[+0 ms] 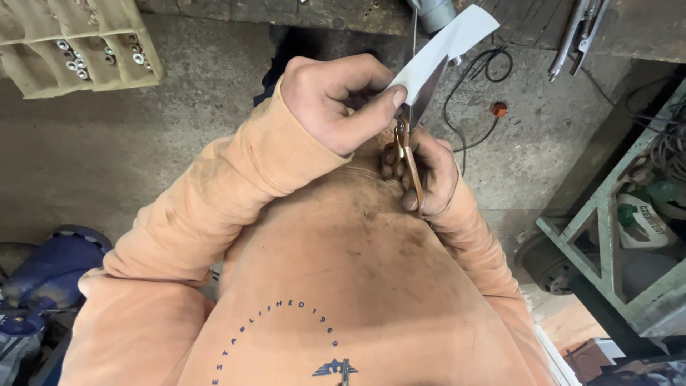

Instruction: Applying and trimming white tape or paper labels on a power drill using scissors at a workbench.

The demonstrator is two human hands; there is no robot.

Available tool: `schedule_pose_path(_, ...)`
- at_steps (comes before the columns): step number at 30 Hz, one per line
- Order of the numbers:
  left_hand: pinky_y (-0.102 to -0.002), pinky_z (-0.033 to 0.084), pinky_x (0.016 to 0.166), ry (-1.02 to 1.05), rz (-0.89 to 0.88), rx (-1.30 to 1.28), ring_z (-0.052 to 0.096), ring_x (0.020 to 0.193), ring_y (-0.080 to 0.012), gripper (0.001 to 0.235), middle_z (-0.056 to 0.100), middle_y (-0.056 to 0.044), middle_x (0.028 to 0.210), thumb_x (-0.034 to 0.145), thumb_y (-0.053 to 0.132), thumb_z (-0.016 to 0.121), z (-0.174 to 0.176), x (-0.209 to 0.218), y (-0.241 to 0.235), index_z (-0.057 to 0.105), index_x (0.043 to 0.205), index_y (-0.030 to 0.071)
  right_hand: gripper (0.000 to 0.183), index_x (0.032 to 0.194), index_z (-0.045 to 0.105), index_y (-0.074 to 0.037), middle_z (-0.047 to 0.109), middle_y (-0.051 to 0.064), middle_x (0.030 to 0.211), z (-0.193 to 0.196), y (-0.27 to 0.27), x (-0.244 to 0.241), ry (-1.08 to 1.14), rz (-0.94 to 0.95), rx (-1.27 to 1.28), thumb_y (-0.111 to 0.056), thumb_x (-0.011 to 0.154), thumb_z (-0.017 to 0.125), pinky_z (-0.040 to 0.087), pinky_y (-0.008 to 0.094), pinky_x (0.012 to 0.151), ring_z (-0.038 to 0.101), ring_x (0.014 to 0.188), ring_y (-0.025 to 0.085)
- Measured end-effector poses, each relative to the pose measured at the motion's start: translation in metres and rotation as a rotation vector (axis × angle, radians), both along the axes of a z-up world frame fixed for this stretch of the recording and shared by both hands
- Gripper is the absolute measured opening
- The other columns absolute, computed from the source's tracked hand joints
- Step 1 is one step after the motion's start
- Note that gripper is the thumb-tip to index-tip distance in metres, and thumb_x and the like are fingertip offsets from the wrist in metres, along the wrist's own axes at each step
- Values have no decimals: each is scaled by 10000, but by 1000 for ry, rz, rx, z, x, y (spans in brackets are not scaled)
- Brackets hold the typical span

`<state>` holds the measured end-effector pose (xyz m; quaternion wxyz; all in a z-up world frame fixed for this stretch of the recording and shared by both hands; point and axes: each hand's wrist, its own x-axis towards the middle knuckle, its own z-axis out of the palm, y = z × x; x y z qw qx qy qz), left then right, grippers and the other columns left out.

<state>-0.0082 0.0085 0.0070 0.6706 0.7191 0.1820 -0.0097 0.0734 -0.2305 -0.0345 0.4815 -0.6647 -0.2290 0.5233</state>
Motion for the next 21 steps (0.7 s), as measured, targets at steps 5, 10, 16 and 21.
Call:
schedule_pose_path(5, -263, 533, 545, 5, 4, -8, 679, 571, -98, 181, 721, -64, 710, 1013, 214, 707, -2, -1, -2, 748, 990, 39, 1023, 1085, 616, -21, 688, 11, 876, -10, -6, -2, -54, 15, 14, -952, 661, 647, 547, 245, 731, 688, 782, 118)
schedule_pose_path(10, -259, 556, 582, -32, 24, 8, 713, 618, -96, 173, 746, -65, 770, 1031, 205, 703, -8, -3, -6, 748, 1012, 39, 974, 1037, 603, -26, 671, 25, 869, -13, -7, -6, -56, -9, 41, -933, 685, 654, 542, 253, 719, 686, 780, 127)
schedule_pose_path(16, -256, 555, 576, 46, 44, -36, 712, 615, -100, 183, 749, -60, 741, 1015, 216, 695, -1, -1, -7, 753, 1005, 43, 944, 1004, 586, -45, 665, 20, 871, -15, -4, -9, -45, -24, 66, -936, 697, 647, 558, 268, 739, 690, 795, 135)
schedule_pose_path(21, -239, 558, 576, 126, 58, -83, 725, 631, -70, 192, 754, -44, 729, 1004, 223, 687, 4, 1, -8, 757, 1004, 44, 968, 1024, 585, -41, 660, 19, 856, -13, 0, -11, -34, -35, 63, -948, 689, 629, 552, 269, 721, 689, 781, 133)
